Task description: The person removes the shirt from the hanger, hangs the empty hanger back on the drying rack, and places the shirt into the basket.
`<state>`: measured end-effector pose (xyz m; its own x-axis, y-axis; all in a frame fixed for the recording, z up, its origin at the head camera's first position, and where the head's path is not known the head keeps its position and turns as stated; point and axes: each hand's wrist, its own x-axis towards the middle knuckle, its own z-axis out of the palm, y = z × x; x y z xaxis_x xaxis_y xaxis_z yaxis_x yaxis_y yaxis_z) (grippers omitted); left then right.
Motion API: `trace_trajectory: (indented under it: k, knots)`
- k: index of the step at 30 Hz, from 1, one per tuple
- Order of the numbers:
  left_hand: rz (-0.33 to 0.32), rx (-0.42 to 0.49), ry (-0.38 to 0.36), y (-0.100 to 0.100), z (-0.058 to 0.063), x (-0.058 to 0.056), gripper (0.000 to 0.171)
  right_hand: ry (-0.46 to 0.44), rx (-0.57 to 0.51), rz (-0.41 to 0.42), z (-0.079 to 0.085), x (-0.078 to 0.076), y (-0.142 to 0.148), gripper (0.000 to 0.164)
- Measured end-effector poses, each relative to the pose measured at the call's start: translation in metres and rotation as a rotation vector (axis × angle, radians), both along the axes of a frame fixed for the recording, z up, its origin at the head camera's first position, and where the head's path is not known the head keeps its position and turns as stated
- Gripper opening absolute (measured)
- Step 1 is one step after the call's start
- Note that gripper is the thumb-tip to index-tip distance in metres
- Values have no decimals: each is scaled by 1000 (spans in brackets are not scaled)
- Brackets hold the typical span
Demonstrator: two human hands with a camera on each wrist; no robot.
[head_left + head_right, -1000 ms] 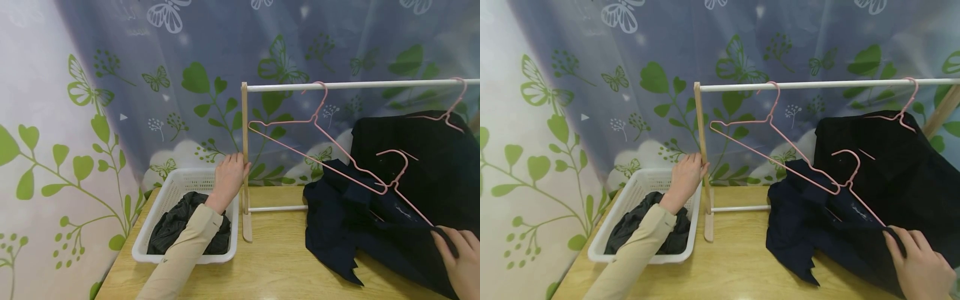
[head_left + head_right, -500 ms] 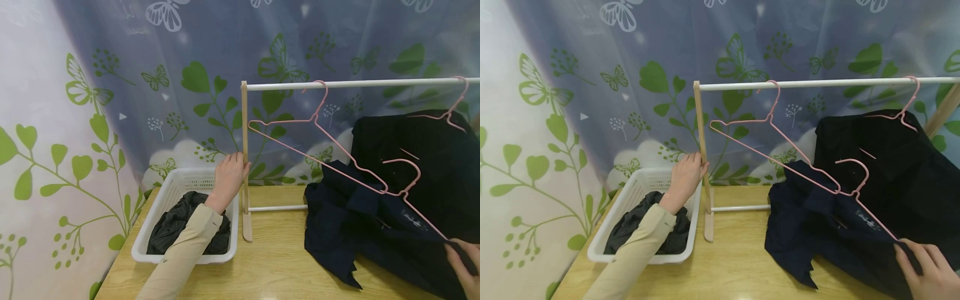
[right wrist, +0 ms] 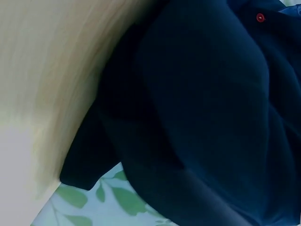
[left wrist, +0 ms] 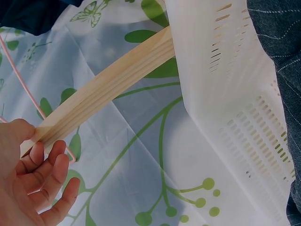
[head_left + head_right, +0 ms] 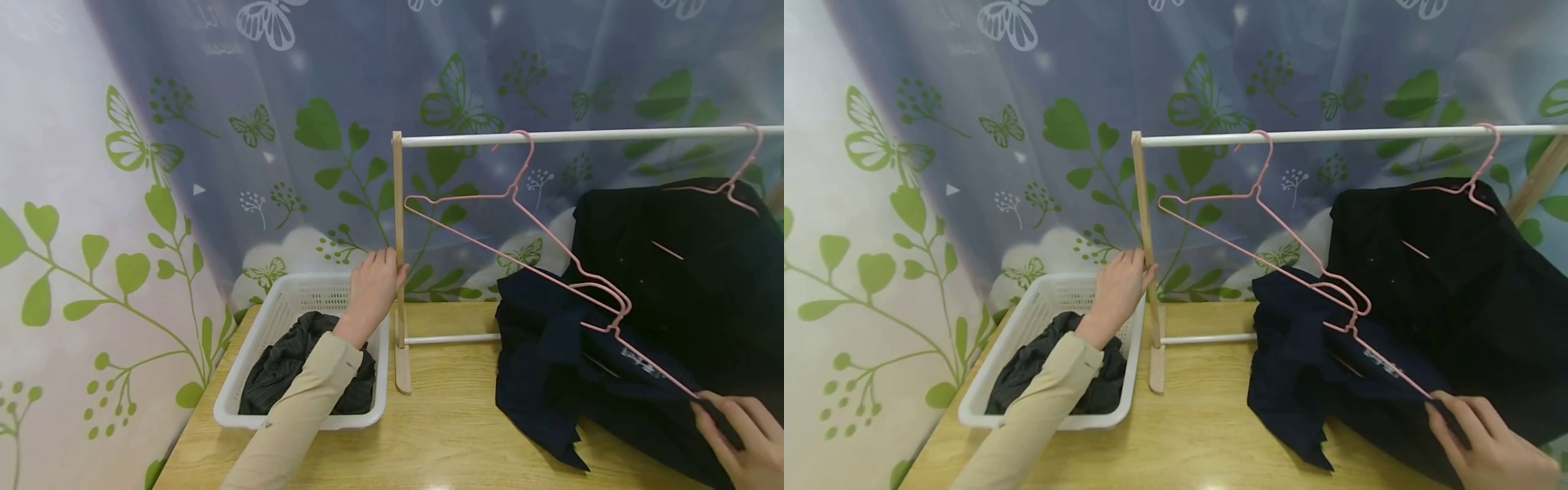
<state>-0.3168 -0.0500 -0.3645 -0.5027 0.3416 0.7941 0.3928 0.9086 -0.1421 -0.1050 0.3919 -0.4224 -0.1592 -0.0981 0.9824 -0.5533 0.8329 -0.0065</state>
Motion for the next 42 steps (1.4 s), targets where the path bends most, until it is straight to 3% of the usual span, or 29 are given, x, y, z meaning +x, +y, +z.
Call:
trace_trajectory:
  k: [4,13,18,27,34,38,42]
  knots:
    - [5,-1,-5,0,0,0,29,-77,39,-70,1,1,-3,67]
    - [-3,10,5,-1,-2,-1,28,-156,206,-188,6,-1,-10,64]
    - [0,5,8,-1,-2,-1,29,-150,181,-205,7,-5,-22,62]
    - [19,-34,47,0,-1,-1,32,-160,109,-159,13,-10,-37,60]
    - [19,-50,52,0,2,1,33,-105,7,-43,18,-16,-42,61]
    - [-31,-24,32,-3,2,8,29,-105,-19,-14,22,-18,-44,62]
    - [-133,-7,-45,-7,2,20,27,-136,-15,-33,26,-18,-46,63]
